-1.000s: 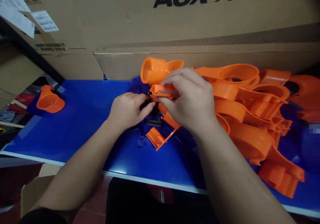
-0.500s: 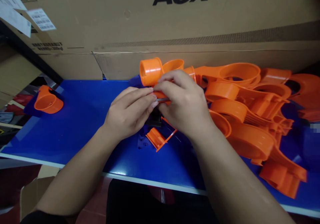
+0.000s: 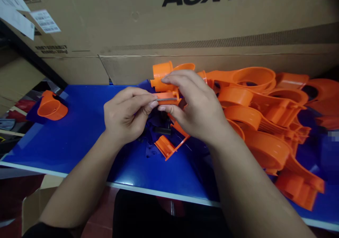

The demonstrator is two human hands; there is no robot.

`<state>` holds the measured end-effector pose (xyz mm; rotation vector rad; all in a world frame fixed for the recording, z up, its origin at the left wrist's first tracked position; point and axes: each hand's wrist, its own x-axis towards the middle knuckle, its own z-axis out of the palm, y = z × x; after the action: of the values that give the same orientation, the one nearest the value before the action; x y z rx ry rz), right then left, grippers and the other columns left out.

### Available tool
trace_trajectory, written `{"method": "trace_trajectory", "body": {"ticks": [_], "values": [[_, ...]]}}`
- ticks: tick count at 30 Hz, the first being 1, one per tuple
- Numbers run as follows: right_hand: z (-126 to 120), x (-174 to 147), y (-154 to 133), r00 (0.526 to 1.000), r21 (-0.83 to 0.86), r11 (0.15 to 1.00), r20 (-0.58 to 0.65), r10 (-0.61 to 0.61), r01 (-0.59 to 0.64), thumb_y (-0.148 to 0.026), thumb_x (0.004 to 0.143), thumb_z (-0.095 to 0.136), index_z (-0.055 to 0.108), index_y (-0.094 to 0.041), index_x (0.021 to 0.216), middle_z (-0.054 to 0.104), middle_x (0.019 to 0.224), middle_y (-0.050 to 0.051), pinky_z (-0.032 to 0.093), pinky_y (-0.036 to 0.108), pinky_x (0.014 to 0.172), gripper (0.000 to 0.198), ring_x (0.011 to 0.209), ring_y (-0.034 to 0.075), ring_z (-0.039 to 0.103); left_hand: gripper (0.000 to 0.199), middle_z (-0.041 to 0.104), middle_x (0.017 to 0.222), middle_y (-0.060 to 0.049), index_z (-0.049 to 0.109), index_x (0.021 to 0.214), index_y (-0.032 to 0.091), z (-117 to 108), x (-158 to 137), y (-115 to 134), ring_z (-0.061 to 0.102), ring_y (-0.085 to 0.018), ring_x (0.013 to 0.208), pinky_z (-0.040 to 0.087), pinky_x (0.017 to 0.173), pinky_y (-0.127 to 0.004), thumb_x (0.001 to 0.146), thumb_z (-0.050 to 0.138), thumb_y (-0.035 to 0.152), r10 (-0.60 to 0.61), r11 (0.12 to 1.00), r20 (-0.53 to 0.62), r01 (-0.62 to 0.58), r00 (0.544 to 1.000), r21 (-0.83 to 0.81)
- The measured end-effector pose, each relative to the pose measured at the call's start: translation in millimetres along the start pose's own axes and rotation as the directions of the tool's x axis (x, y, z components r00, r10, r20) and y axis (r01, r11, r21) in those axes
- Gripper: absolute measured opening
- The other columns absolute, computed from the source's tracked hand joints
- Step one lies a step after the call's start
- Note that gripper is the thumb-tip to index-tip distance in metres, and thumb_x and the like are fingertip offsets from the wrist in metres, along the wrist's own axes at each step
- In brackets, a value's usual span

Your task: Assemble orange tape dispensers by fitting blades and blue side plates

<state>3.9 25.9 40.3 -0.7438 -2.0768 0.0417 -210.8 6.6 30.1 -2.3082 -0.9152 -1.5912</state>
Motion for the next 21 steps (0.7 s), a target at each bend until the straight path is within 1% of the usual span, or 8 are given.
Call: {"method": "trace_trajectory", "body": {"ticks": [2, 6, 9, 13, 17, 21], "values": [[1, 0, 0, 1.000, -0.002, 1.000, -0.005, 0.001, -0.001, -0.035, 0.097, 0.069, 0.060, -0.026, 0.138, 0.066, 0.139, 0.012, 0.053, 0.057, 0.112, 0.043, 0.133, 0.034, 0.062, 0.013, 0.079, 0.095, -0.001, 0.077, 0.107, 0.024, -1, 0, 2, 0.074, -0.013, 0.085, 0.059, 0.080, -0.026, 0.094, 0.074, 0.020, 0.025, 0.999, 0.011, -0.025, 1.000, 0.041], [4, 0, -4, 0.999, -0.013, 1.000, 0.026, 0.024, -0.023, -0.022, 0.096, 0.066, 0.059, -0.027, 0.139, 0.065, 0.141, 0.011, 0.055, 0.055, 0.111, 0.044, 0.132, 0.032, 0.062, 0.014, 0.077, 0.096, -0.002, 0.074, 0.108, 0.022, -6, 0, 5, 0.074, -0.014, 0.086, 0.058, 0.082, -0.026, 0.094, 0.074, 0.020, 0.109, 0.982, 0.054, -0.116, 0.993, 0.149], [6, 0, -9, 0.997, -0.008, 0.999, 0.062, 0.044, -0.044, -0.016, 0.095, 0.063, 0.059, -0.028, 0.139, 0.064, 0.141, 0.011, 0.056, 0.053, 0.109, 0.045, 0.130, 0.032, 0.063, 0.016, 0.077, 0.098, -0.001, 0.073, 0.109, 0.022, -11, -2, 5, 0.074, -0.013, 0.085, 0.057, 0.077, -0.025, 0.094, 0.071, 0.015, 0.162, 0.956, 0.106, -0.182, 0.981, 0.229], [7, 1, -14, 0.994, -0.012, 0.998, 0.092, 0.063, -0.062, -0.019, 0.097, 0.062, 0.057, -0.029, 0.137, 0.064, 0.140, 0.010, 0.057, 0.052, 0.105, 0.042, 0.127, 0.031, 0.062, 0.019, 0.078, 0.103, -0.001, 0.073, 0.111, 0.025, -16, -4, 4, 0.074, -0.015, 0.085, 0.057, 0.072, -0.027, 0.097, 0.064, 0.015, 0.162, 0.919, 0.161, -0.208, 0.974, 0.334], [4, 1, -13, 0.992, -0.037, 0.996, 0.088, 0.086, -0.083, -0.023, 0.097, 0.063, 0.057, -0.031, 0.135, 0.064, 0.138, 0.009, 0.058, 0.052, 0.104, 0.039, 0.127, 0.031, 0.063, 0.016, 0.077, 0.097, -0.001, 0.072, 0.107, 0.023, -17, -4, 0, 0.073, -0.014, 0.078, 0.054, 0.068, -0.027, 0.095, 0.066, 0.014, 0.189, 0.893, 0.129, -0.225, 0.973, 0.390], [0, 1, -10, 0.999, -0.061, 0.998, 0.038, 0.037, -0.035, -0.022, 0.096, 0.066, 0.057, -0.027, 0.132, 0.065, 0.133, 0.011, 0.058, 0.053, 0.104, 0.037, 0.126, 0.031, 0.063, 0.018, 0.077, 0.096, 0.000, 0.072, 0.105, 0.025, -21, -2, -7, 0.072, -0.014, 0.079, 0.054, 0.068, -0.027, 0.094, 0.067, 0.012, 0.188, 0.897, 0.102, -0.213, 0.977, 0.387]]}}
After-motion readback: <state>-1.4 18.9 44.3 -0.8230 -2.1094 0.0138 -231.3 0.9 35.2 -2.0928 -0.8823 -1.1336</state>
